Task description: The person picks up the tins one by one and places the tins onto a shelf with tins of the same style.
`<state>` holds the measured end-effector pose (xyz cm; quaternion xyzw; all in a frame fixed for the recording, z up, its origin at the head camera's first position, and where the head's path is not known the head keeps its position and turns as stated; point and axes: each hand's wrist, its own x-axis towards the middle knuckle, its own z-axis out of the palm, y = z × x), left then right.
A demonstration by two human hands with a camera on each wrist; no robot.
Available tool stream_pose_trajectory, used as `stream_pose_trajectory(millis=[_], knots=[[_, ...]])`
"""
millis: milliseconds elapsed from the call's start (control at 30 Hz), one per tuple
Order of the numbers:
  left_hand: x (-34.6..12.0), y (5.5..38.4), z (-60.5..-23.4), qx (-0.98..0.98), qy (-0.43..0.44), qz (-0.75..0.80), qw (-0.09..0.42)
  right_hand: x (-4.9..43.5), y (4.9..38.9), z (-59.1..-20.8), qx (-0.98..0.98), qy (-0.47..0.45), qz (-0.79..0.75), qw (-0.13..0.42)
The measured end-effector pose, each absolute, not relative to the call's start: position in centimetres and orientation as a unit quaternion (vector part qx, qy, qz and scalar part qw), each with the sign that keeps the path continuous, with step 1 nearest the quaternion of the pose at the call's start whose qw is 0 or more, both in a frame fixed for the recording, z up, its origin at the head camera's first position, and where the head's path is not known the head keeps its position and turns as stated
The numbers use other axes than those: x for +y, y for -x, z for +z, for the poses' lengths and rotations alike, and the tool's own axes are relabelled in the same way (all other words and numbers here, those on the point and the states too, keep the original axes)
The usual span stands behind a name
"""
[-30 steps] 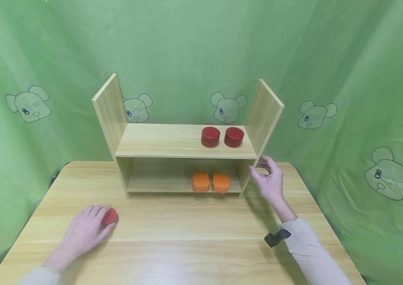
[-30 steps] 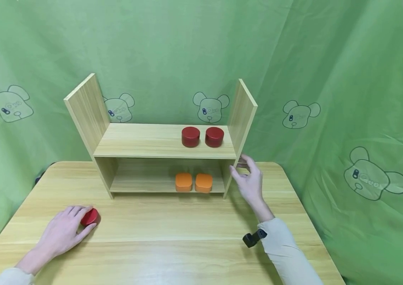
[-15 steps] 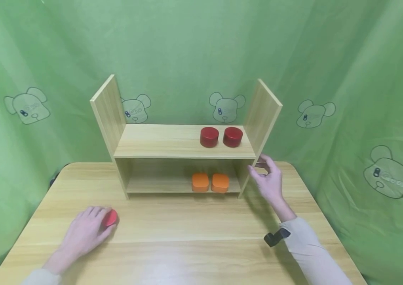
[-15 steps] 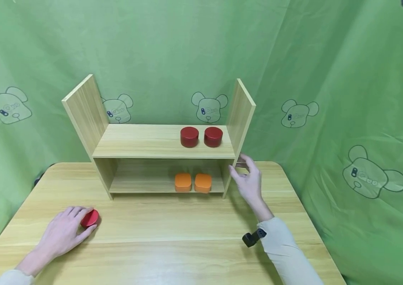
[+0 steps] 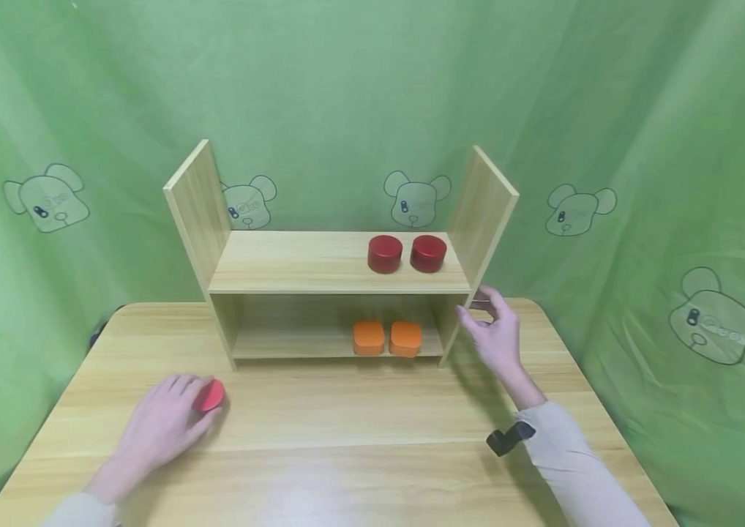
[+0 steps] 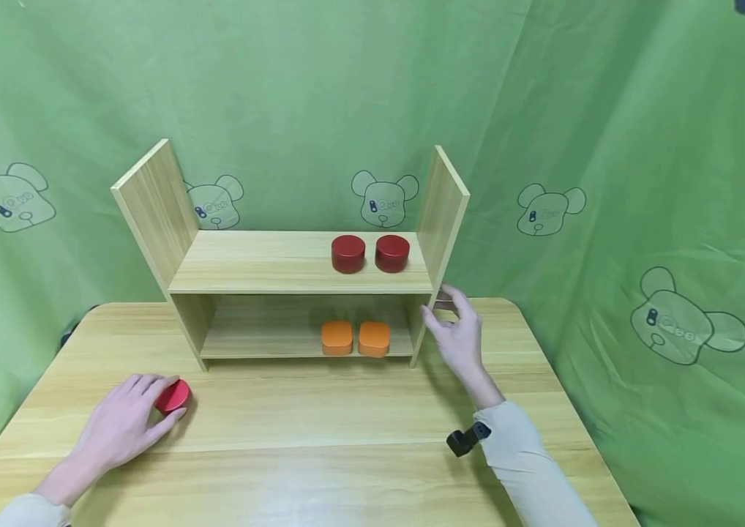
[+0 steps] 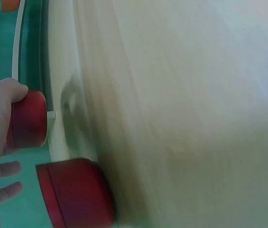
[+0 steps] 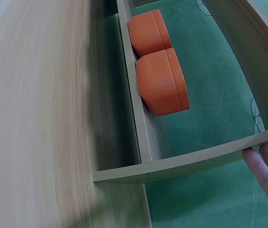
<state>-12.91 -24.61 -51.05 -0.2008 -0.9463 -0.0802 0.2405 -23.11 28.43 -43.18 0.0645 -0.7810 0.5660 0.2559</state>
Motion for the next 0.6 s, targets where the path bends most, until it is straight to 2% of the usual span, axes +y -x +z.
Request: stream_pose_trajectory(millis=[167, 400, 600], knots=[[-23.8, 13.3, -50.5, -0.941, 0.209, -0.087, 0.250, 28.5, 23.1, -43.2, -0.781, -0.070, 0.566, 0.256], [-22.7, 13.7, -49.8, -0.935, 0.214, -0.100, 0.263, 27.1, 21.3, -40.7, -0.780, -0.060, 0.573, 0.245], [-21.7, 14.2, -49.1, -0.931, 0.217, -0.116, 0.270, 27.9, 22.5, -42.3, -0.780, -0.048, 0.572, 0.249]])
